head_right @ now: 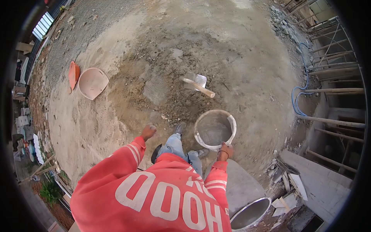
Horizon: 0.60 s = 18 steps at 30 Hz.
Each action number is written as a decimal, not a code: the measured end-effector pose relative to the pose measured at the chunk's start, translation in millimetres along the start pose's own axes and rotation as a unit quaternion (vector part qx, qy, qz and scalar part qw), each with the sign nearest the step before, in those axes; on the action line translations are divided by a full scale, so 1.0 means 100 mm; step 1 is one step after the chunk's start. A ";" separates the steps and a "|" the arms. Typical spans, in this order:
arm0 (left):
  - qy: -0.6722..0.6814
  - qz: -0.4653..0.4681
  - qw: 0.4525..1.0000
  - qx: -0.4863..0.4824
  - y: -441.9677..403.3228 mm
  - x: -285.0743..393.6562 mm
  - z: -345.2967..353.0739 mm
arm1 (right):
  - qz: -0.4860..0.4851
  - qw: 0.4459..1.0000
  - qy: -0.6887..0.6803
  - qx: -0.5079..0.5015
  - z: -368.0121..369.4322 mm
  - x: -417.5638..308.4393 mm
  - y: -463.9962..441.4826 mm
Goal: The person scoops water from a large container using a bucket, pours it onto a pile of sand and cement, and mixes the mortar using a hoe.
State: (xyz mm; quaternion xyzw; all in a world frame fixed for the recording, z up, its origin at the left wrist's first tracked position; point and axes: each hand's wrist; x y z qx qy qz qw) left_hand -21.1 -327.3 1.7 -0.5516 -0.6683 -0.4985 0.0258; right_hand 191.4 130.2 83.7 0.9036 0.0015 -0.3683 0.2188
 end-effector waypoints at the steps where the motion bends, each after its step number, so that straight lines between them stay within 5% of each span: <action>1: 0.005 0.002 1.000 -0.024 -0.09 0.00 0.00 | 0.037 0.995 -0.086 -0.028 0.01 0.01 0.04; 6: 0.025 -0.002 1.000 -0.011 -0.07 0.47 -0.13 | 0.224 0.889 -0.385 -0.107 0.13 -0.18 0.46; 10: 0.043 0.031 0.999 -0.006 -0.04 0.52 -0.14 | 0.244 0.840 -0.467 -0.128 0.11 0.15 0.37; 14: 0.048 0.011 0.998 -0.038 -0.08 0.18 -0.04 | 0.223 0.873 -0.432 -0.039 -0.13 0.29 0.38; 18: 0.020 -0.009 0.998 -0.059 -0.03 -0.05 -0.05 | 0.123 0.976 -0.172 0.057 -0.36 0.27 0.49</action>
Point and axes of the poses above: each hand's wrist, its own y-axis away from the middle knuckle, its own z-axis out of the palm, x = y × z, and after that the axes turned 2 degrees about -z, right-handed
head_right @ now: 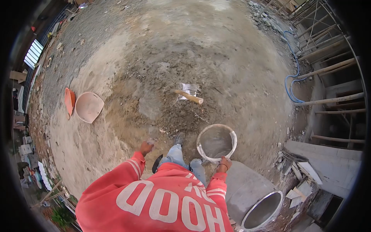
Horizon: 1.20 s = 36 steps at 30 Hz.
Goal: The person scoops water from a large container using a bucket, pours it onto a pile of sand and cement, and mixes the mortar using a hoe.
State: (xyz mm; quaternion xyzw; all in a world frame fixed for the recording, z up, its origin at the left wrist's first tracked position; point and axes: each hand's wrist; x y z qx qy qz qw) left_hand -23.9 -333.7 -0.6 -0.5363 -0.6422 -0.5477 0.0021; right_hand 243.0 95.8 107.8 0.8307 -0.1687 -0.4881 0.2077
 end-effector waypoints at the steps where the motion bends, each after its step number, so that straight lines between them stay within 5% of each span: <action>1: -0.009 -0.018 1.000 -0.001 0.04 -0.03 0.00 | -0.026 0.994 0.103 0.031 -0.03 0.04 -0.02; 3: -0.048 -0.053 0.996 0.050 0.02 -0.19 0.08 | -0.073 0.946 0.301 0.090 -0.04 0.14 -0.10; 6: -0.018 -0.054 0.998 0.019 0.10 0.01 0.03 | -0.095 0.941 0.300 0.124 0.18 0.19 -0.15; 9: -0.010 -0.040 0.999 -0.010 0.14 0.29 0.00 | -0.095 0.968 0.232 0.029 0.32 -0.26 0.06; 12: 0.026 -0.032 0.998 -0.036 -0.07 0.41 0.06 | -0.030 0.997 0.041 -0.060 0.49 0.14 -0.27; 15: 0.011 0.034 0.999 -0.011 -0.53 0.17 0.17 | 0.110 0.984 -0.133 -0.044 0.59 0.16 -0.12; 21: 0.035 0.023 0.995 -0.093 -0.43 0.77 0.05 | 0.199 0.959 -0.200 -0.018 0.34 0.14 -0.20; 22: 0.028 0.023 0.995 -0.094 -0.42 0.71 0.02 | 0.187 0.966 -0.180 -0.003 0.28 0.24 -0.26; 25: 0.054 0.006 0.997 -0.062 -0.52 0.36 -0.01 | 0.030 0.965 0.251 0.064 -0.13 0.01 -0.14; 30: 0.053 -0.069 0.991 -0.099 -0.33 0.23 -0.18 | 0.035 0.909 0.395 0.129 -0.50 -0.21 0.01; 36: 0.055 -0.072 0.990 -0.109 -0.38 0.22 -0.21 | 0.003 0.892 0.432 0.133 -0.04 -0.75 -0.02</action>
Point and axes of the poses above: each hand's wrist, its own y-axis away from the middle knuckle, its own z-axis out of the palm, x = y × z, and after that the axes turned 2 degrees about -z, right-handed
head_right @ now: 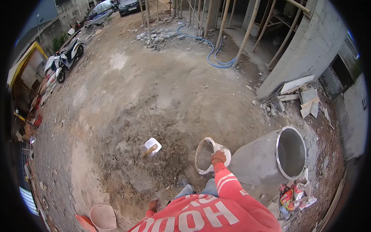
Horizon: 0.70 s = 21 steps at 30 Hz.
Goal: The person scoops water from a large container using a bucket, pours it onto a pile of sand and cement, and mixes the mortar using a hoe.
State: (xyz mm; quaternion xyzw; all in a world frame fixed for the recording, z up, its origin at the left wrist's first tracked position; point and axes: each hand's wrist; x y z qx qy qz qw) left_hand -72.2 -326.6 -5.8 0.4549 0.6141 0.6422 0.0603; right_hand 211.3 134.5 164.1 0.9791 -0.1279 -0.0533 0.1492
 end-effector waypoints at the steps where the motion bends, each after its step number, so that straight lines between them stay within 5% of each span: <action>1: -0.003 0.004 1.000 -0.010 0.00 0.03 0.00 | -0.019 1.000 -0.013 -0.011 -0.11 -0.14 0.04; 9: 0.046 0.052 0.997 -0.021 0.03 0.75 0.19 | -0.092 0.984 -0.147 -0.048 0.27 -0.09 -0.04; 15: 0.066 0.113 0.991 0.018 0.35 0.76 0.40 | 0.025 0.879 -0.475 -0.040 0.61 0.44 -0.39; 21: -0.039 0.056 0.998 0.012 0.18 0.18 0.37 | 0.192 0.939 -0.285 0.004 0.27 1.05 -0.60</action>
Point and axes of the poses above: each hand's wrist, its own y-axis away from the middle knuckle, its own z-axis out of the palm, x = y × z, and after that the axes turned 2 degrees about -z, right-handed
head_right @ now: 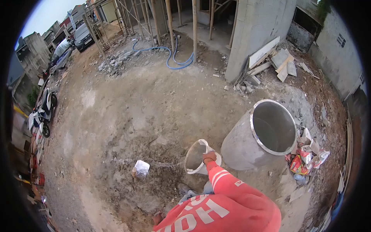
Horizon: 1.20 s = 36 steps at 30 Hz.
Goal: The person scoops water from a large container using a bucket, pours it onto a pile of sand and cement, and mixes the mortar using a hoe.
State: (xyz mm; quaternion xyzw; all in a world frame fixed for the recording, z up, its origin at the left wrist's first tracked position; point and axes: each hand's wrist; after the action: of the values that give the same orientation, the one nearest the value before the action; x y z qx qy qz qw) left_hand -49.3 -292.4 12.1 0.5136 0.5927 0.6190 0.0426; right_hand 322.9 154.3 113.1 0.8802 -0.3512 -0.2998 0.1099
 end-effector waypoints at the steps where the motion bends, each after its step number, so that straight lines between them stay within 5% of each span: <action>1: -0.016 0.002 1.000 -0.003 0.06 -0.02 0.03 | -0.009 1.000 0.021 -0.004 -0.03 0.00 -0.01; 4: 0.061 -0.009 0.998 0.001 0.52 0.27 0.30 | -0.054 0.995 0.072 -0.048 -0.07 -0.22 0.04; 11: -0.093 -0.005 0.994 -0.055 0.72 0.32 0.89 | -0.292 0.942 0.061 -0.153 -0.24 -1.04 0.15; 17: -0.215 -0.034 0.970 -0.104 0.91 0.41 1.11 | -0.087 0.987 -0.036 -0.130 -0.32 -0.25 -0.42; 26: -0.308 -0.030 0.940 -0.143 0.98 0.88 1.55 | 0.079 0.984 -0.036 -0.156 -0.73 1.57 -0.98; 32: -0.269 0.021 0.953 -0.138 0.86 1.46 2.18 | 0.173 0.967 -0.089 -0.164 -1.29 2.47 -0.73; 36: -0.257 0.064 0.953 -0.149 0.76 1.69 2.57 | 0.151 0.974 -0.111 -0.131 -0.75 3.11 -0.76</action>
State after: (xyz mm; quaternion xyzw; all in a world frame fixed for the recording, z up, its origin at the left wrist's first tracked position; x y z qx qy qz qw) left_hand 89.8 -25.9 111.2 0.6799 0.4284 0.5489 0.2300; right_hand 588.1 -4.3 1.9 0.7561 -0.4476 -0.4194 0.2282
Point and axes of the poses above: each hand's wrist, its own y-axis away from the middle knuckle, its own z-axis out of the palm, x = y × z, and after that the axes turned 2 degrees about -z, right-handed
